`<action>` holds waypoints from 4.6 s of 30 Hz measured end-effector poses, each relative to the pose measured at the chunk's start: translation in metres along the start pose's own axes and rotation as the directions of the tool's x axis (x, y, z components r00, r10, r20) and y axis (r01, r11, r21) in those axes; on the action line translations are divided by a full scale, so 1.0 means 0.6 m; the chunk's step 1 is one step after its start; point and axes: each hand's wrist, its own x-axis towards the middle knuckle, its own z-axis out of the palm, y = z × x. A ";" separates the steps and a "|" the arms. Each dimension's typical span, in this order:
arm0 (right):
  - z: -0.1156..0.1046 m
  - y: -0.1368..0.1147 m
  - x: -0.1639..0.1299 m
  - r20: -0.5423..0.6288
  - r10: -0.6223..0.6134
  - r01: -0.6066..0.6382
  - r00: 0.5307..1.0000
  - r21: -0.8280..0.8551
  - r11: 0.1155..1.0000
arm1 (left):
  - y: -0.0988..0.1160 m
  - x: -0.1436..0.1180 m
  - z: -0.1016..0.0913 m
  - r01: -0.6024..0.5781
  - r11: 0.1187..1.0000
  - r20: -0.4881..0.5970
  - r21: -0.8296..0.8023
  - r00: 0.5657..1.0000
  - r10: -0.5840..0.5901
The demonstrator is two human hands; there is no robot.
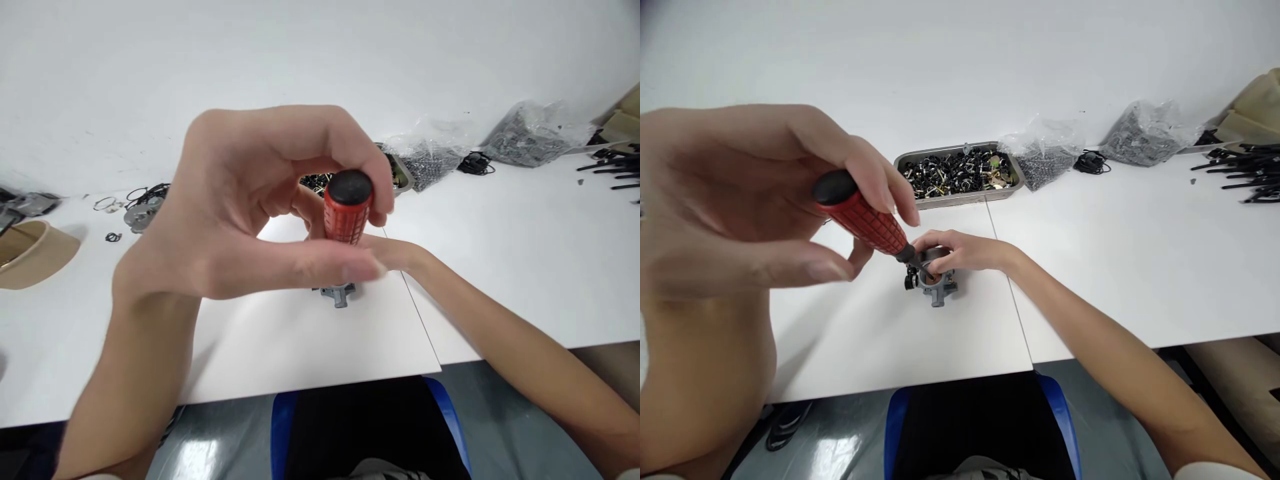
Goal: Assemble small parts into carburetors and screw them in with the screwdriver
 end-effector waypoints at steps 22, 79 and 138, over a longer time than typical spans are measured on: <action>0.003 0.005 0.000 -0.003 -0.019 0.020 1.000 0.086 0.996 | -0.055 -0.004 0.002 -0.052 0.997 -0.122 -0.053 0.992 0.046; -0.003 0.010 0.001 0.028 -0.059 0.060 0.998 -0.040 0.997 | -0.049 -0.004 -0.017 -0.053 0.982 -0.016 -0.184 0.999 0.051; 0.000 0.005 0.001 -0.011 0.007 -0.007 1.000 -0.041 0.999 | -0.026 -0.013 -0.007 -0.100 0.975 -0.125 -0.200 0.989 0.076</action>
